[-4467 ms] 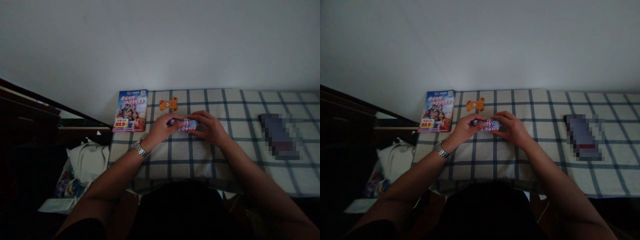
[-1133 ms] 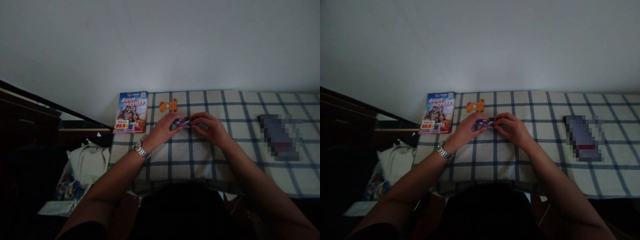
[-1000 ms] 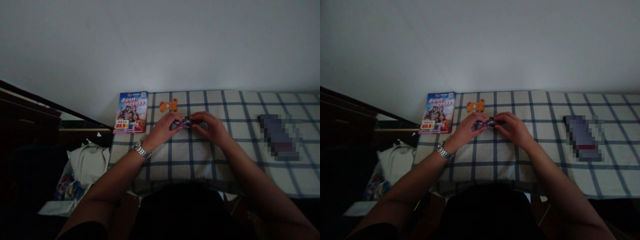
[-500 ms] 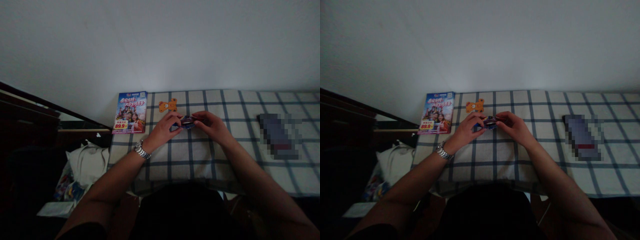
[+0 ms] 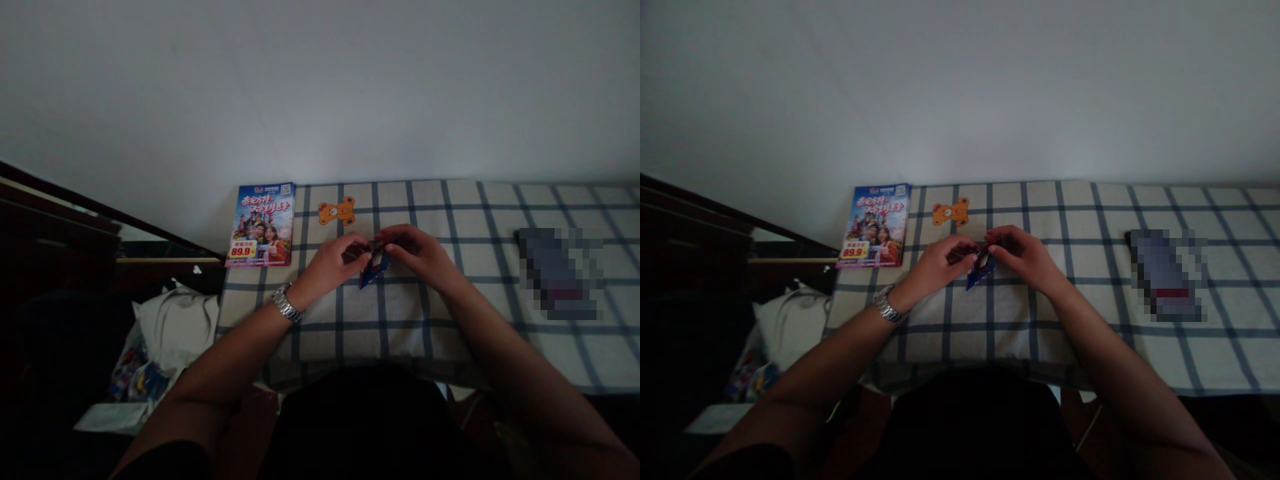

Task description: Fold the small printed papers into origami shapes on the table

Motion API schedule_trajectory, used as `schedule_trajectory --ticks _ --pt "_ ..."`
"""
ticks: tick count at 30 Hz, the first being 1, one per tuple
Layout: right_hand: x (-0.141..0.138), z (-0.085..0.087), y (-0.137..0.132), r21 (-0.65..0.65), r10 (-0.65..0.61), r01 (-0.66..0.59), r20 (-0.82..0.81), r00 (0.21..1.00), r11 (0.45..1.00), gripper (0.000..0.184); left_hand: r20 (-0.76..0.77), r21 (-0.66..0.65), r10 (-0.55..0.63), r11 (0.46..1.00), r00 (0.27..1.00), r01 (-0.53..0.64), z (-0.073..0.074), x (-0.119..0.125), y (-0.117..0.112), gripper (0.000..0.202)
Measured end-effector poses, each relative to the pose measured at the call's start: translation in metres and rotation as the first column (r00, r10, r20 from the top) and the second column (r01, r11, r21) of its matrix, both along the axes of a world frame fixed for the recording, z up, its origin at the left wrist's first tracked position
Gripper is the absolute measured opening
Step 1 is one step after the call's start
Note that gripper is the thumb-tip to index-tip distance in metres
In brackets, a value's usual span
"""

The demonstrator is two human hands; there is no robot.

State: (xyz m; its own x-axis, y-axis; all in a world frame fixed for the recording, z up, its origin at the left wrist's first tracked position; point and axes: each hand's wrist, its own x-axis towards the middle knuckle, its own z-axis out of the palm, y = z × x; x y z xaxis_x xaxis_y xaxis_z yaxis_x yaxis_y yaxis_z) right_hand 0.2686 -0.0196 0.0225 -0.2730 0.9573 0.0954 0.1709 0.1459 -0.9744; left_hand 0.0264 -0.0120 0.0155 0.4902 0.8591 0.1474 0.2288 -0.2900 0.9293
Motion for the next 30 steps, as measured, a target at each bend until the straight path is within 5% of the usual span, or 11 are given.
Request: schedule_trajectory --ticks 7,30 --pt "-0.001 -0.004 -0.001 -0.045 0.06 -0.058 0.033 0.998 0.997 0.054 0.023 0.045 0.119 0.992 0.993 -0.12 0.0 0.002 -0.001 0.013" --pt "-0.009 -0.003 -0.007 -0.038 0.147 -0.144 0.105 0.984 0.989 0.047 -0.201 0.077 0.146 0.988 0.969 -0.133 0.008 0.007 -0.003 0.005"
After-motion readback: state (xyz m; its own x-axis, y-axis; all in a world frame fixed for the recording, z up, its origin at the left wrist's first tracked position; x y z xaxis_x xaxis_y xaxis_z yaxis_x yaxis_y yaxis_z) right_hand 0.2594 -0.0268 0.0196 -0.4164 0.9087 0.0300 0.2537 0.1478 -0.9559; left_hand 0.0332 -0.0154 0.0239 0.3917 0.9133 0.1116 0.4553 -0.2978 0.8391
